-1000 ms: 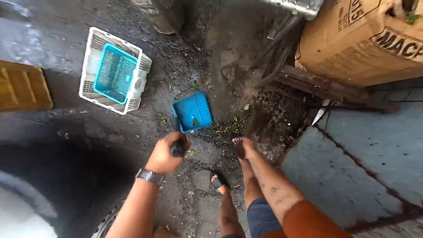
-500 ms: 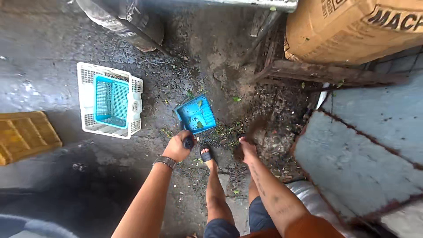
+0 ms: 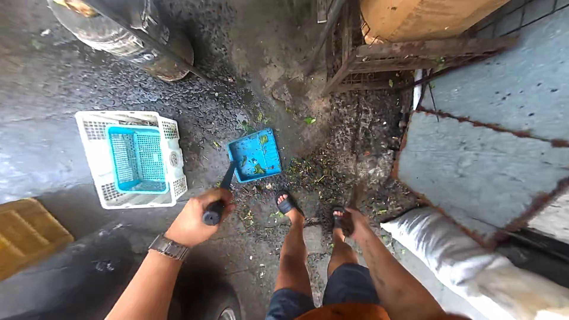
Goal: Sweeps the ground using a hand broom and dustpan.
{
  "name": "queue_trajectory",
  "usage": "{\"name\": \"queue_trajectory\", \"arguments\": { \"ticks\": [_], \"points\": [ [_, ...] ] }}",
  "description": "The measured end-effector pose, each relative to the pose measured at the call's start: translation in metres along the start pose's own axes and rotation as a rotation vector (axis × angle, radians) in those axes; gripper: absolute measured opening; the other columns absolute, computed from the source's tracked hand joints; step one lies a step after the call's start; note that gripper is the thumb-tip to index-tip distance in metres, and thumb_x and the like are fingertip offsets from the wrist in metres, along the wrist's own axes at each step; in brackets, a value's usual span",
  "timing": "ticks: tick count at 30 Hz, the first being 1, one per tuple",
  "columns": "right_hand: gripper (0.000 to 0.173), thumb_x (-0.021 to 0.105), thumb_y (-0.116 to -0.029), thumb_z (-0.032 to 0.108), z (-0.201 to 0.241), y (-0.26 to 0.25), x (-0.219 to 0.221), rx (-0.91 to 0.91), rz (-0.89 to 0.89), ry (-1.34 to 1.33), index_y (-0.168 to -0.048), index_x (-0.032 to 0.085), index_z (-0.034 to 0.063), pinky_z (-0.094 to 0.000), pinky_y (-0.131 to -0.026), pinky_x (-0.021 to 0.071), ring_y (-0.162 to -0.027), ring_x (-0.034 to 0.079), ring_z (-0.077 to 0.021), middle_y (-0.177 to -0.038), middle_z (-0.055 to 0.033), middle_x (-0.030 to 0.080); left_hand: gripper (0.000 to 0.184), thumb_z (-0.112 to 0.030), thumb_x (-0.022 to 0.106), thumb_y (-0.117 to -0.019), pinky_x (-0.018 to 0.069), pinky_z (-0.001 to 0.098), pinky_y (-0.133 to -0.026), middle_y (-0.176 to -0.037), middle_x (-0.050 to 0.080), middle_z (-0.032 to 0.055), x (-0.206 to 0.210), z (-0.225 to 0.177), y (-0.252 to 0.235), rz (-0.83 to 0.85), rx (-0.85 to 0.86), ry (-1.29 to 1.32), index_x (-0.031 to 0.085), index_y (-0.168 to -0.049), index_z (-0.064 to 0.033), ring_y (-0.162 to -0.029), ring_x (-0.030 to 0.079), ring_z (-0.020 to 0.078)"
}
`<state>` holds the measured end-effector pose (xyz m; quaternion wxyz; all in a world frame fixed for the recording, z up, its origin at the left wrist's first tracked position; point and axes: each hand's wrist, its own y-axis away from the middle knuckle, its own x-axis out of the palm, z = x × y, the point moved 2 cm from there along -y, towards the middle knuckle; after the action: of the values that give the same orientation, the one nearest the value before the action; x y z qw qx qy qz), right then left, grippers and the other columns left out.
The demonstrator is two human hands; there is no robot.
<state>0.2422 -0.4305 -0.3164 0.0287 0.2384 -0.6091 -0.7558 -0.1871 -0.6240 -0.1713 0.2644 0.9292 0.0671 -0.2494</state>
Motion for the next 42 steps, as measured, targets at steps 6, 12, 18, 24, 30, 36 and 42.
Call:
{"name": "queue_trajectory", "arguments": {
  "ticks": [6, 12, 18, 24, 30, 36, 42],
  "points": [
    [0.079, 0.080, -0.0861, 0.026, -0.046, 0.046, 0.173, -0.165, 0.237, 0.330, -0.156, 0.045, 0.0137, -0.0596, -0.107, 0.0469, -0.132, 0.055, -0.0352, -0.145, -0.0211, 0.056, 0.015, -0.021, 0.074, -0.0927, 0.0586, 0.0481, -0.086, -0.106, 0.072, 0.0058, 0.032, -0.002, -0.045, 0.101, -0.102, -0.127, 0.071, -0.102, -0.0098, -0.095, 0.070, 0.0191],
    [0.070, 0.073, -0.0924, 0.016, -0.061, 0.069, 0.052, -0.086, 0.022, 0.053, -0.156, 0.043, 0.0161, -0.0568, -0.091, 0.0549, -0.113, 0.064, -0.0338, -0.132, -0.0211, 0.062, 0.015, -0.022, 0.073, -0.0929, 0.0585, 0.0457, -0.087, -0.106, 0.071, 0.0047, 0.035, 0.002, -0.050, 0.072, -0.094, -0.097, 0.071, -0.103, -0.0108, -0.095, 0.070, 0.0166],
    [0.088, 0.078, -0.0869, 0.026, -0.054, 0.014, 0.100, -0.141, 0.218, 0.524, -0.162, 0.034, 0.0168, -0.0613, -0.107, 0.0464, -0.130, 0.057, -0.0388, -0.143, -0.0227, 0.058, 0.020, -0.025, 0.069, -0.0957, 0.0569, 0.0404, -0.092, -0.107, 0.071, 0.0070, 0.044, 0.016, -0.036, 0.096, -0.069, -0.115, 0.071, -0.105, -0.0075, -0.099, 0.069, 0.0152],
    [0.080, 0.074, -0.0920, 0.015, -0.056, 0.042, 0.027, -0.124, 0.034, 0.089, -0.161, 0.034, 0.0162, -0.0560, -0.099, 0.0521, -0.122, 0.061, -0.0335, -0.140, -0.0214, 0.059, 0.023, -0.026, 0.069, -0.0951, 0.0565, 0.0411, -0.093, -0.109, 0.071, 0.0062, 0.044, 0.023, -0.037, 0.083, -0.103, -0.101, 0.071, -0.109, -0.0084, -0.099, 0.069, 0.0146],
    [0.076, 0.079, -0.0867, 0.028, -0.040, 0.006, 0.083, -0.151, 0.267, 0.420, -0.155, 0.048, 0.0161, -0.0587, -0.108, 0.0471, -0.131, 0.057, -0.0352, -0.143, -0.0195, 0.059, 0.032, -0.029, 0.070, -0.0940, 0.0565, 0.0401, -0.095, -0.112, 0.071, 0.0100, 0.052, 0.028, -0.035, 0.072, -0.070, -0.065, 0.069, -0.115, -0.0049, -0.102, 0.069, 0.0164],
    [0.066, 0.075, -0.0925, 0.020, -0.099, 0.047, -0.070, -0.034, 0.036, 0.058, -0.153, 0.049, 0.0174, -0.0528, -0.092, 0.0572, -0.109, 0.068, -0.0298, -0.129, -0.0181, 0.067, 0.033, -0.027, 0.071, -0.0936, 0.0560, 0.0349, -0.094, -0.112, 0.069, 0.0109, 0.037, 0.048, -0.034, 0.054, 0.018, 0.074, 0.065, -0.114, -0.0011, -0.103, 0.067, 0.0144],
    [0.047, 0.061, -0.1000, 0.028, -0.115, -0.092, -0.197, 0.199, -0.207, -0.140, -0.141, 0.050, 0.0076, -0.0466, -0.065, 0.0533, -0.075, 0.060, -0.0248, -0.097, -0.0155, 0.062, 0.026, -0.021, 0.068, -0.0938, 0.0559, 0.0255, -0.078, -0.112, 0.068, 0.0042, 0.038, 0.039, -0.049, 0.081, -0.086, 0.077, 0.064, -0.112, -0.0029, -0.090, 0.064, 0.0056]
  ]
}}
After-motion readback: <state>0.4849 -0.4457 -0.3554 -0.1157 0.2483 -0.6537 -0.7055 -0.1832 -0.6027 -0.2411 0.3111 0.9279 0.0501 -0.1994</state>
